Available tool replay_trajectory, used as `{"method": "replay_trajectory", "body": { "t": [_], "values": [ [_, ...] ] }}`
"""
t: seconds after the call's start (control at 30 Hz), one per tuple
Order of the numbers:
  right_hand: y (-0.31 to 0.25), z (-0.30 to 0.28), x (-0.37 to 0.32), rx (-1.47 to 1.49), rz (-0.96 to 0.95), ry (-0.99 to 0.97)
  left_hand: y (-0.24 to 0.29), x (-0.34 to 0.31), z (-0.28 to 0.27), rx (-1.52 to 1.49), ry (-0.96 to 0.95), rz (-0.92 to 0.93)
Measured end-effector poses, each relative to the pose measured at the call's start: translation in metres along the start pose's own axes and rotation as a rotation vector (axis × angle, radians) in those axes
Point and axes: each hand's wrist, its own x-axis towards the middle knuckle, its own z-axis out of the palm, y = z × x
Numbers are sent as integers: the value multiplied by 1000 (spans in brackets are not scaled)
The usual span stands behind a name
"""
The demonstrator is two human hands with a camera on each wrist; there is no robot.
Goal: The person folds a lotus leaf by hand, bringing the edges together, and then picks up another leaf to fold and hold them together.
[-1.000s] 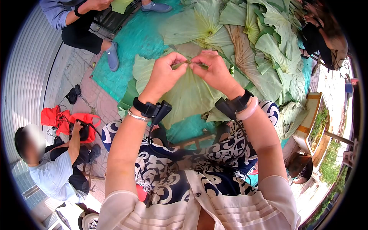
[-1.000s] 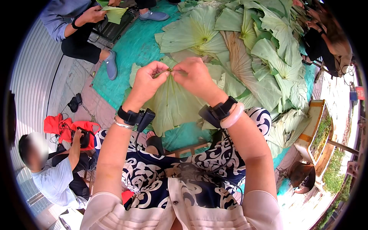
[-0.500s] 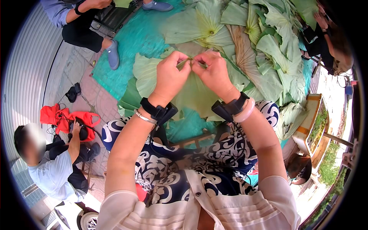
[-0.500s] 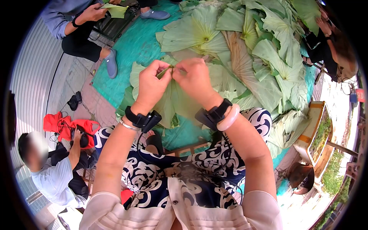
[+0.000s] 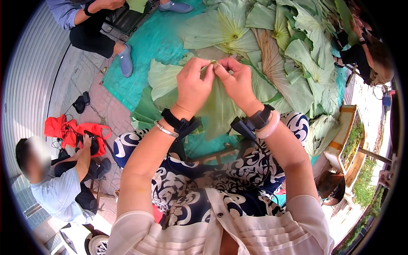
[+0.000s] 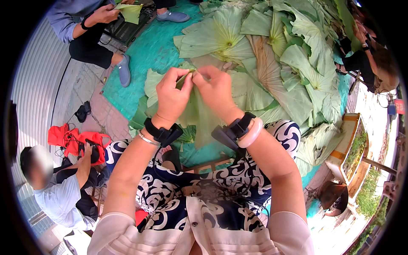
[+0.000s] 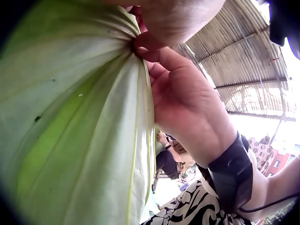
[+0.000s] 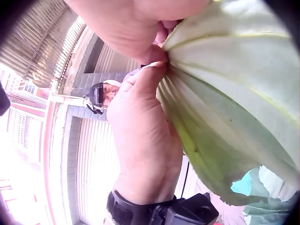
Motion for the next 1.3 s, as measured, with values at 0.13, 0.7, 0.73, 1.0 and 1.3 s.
{"method": "replay_trajectory", "body": {
  "t": [0.13, 0.7, 0.73, 1.0, 1.3],
  "values": [
    [-3, -13, 6, -8, 22, -126, -7, 8, -7, -263, -167, -295],
    [-3, -11, 8, -61, -81, -231, -8, 10, -21, -227, -328, -289],
    [-2, -11, 8, -56, -82, -228, -5, 10, -21, -222, -314, -277],
    [-9, -19, 10, 251, 239, -295, -7, 9, -20, -351, -298, -287],
    [-11, -29, 15, 51, 206, -416, -17, 17, -29, -513, -421, -442]
  ]
}}
